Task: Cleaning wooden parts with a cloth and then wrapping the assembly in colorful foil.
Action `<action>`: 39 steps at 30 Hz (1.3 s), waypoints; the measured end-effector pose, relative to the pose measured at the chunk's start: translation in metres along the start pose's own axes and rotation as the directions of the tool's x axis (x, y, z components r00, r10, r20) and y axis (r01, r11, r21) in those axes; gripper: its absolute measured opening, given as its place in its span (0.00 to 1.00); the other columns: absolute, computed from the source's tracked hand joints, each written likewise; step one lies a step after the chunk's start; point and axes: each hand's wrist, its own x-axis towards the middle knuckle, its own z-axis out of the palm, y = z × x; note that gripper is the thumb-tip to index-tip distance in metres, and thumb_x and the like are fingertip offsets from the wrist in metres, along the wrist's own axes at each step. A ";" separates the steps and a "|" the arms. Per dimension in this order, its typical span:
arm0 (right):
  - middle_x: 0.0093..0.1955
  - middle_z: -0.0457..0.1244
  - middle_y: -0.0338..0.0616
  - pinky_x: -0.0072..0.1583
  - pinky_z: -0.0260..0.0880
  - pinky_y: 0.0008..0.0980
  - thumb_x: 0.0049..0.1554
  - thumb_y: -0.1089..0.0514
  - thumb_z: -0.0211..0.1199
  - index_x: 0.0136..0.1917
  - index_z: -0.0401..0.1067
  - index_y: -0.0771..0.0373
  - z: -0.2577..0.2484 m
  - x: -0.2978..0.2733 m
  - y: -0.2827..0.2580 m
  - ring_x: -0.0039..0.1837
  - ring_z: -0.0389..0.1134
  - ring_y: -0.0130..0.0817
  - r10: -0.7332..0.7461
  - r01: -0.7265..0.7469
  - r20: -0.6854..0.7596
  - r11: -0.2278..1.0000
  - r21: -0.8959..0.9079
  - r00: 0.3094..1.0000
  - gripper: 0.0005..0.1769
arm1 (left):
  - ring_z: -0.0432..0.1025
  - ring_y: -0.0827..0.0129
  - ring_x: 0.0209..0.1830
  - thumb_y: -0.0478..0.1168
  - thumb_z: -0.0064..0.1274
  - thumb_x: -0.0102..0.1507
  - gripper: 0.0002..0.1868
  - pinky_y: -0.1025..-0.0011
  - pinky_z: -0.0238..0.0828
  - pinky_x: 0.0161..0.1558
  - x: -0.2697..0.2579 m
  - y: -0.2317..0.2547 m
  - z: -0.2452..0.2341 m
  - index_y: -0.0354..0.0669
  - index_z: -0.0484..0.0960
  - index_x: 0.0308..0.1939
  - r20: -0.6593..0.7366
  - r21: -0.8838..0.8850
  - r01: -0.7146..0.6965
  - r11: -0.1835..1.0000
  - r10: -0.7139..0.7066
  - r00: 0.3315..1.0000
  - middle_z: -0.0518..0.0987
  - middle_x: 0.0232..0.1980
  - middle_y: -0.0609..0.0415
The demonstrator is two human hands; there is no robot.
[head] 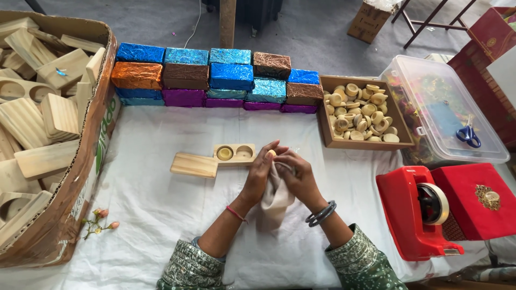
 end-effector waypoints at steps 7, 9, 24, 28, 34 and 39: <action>0.57 0.69 0.47 0.52 0.78 0.33 0.57 0.62 0.68 0.56 0.79 0.60 -0.006 0.004 -0.024 0.50 0.75 0.39 -0.086 0.108 0.070 0.588 -0.802 0.994 0.12 | 0.70 0.61 0.64 0.48 0.29 0.73 0.27 0.61 0.66 0.67 0.008 0.005 -0.006 0.38 0.58 0.74 -0.163 -0.319 0.137 0.938 -0.197 0.967 0.74 0.66 0.44; 0.61 0.66 0.51 0.57 0.80 0.34 0.55 0.69 0.61 0.61 0.77 0.61 -0.014 0.004 -0.018 0.56 0.74 0.40 -0.275 0.127 -0.100 0.697 -0.706 0.956 0.20 | 0.69 0.62 0.66 0.50 0.30 0.75 0.28 0.62 0.65 0.70 0.009 0.000 -0.010 0.37 0.59 0.74 -0.140 -0.426 0.126 0.896 -0.202 0.969 0.72 0.65 0.44; 0.66 0.65 0.48 0.60 0.77 0.37 0.55 0.71 0.63 0.67 0.72 0.62 -0.007 0.011 -0.023 0.62 0.72 0.43 -0.225 0.283 0.172 0.771 -0.570 0.959 0.26 | 0.52 0.66 0.81 0.71 0.20 0.65 0.46 0.65 0.51 0.77 0.000 0.000 0.007 0.58 0.29 0.81 -0.073 -0.246 0.307 0.919 -0.334 0.940 0.51 0.81 0.53; 0.63 0.66 0.47 0.59 0.77 0.37 0.55 0.69 0.65 0.62 0.72 0.63 -0.003 0.011 -0.022 0.61 0.73 0.42 -0.291 0.334 0.167 0.763 -0.554 0.942 0.21 | 0.50 0.62 0.82 0.72 0.22 0.65 0.47 0.65 0.51 0.77 0.003 -0.012 -0.001 0.61 0.28 0.81 -0.030 -0.277 0.248 0.928 -0.266 0.963 0.48 0.83 0.49; 0.60 0.68 0.45 0.56 0.76 0.36 0.57 0.67 0.67 0.61 0.75 0.60 -0.013 0.011 -0.027 0.57 0.71 0.43 -0.452 0.426 0.177 0.541 -0.725 0.874 0.18 | 0.77 0.67 0.37 0.56 0.44 0.73 0.27 0.70 0.78 0.40 0.001 -0.034 -0.010 0.35 0.82 0.57 -0.338 0.412 0.226 0.882 -0.082 0.937 0.83 0.43 0.45; 0.64 0.69 0.45 0.58 0.75 0.37 0.56 0.66 0.65 0.65 0.75 0.58 -0.017 0.012 -0.028 0.57 0.70 0.42 -0.431 0.432 0.190 0.576 -0.694 0.882 0.23 | 0.76 0.77 0.33 0.47 0.49 0.73 0.19 0.77 0.78 0.38 0.005 -0.046 -0.023 0.33 0.85 0.46 -0.164 0.137 0.053 0.989 -0.030 0.986 0.82 0.35 0.57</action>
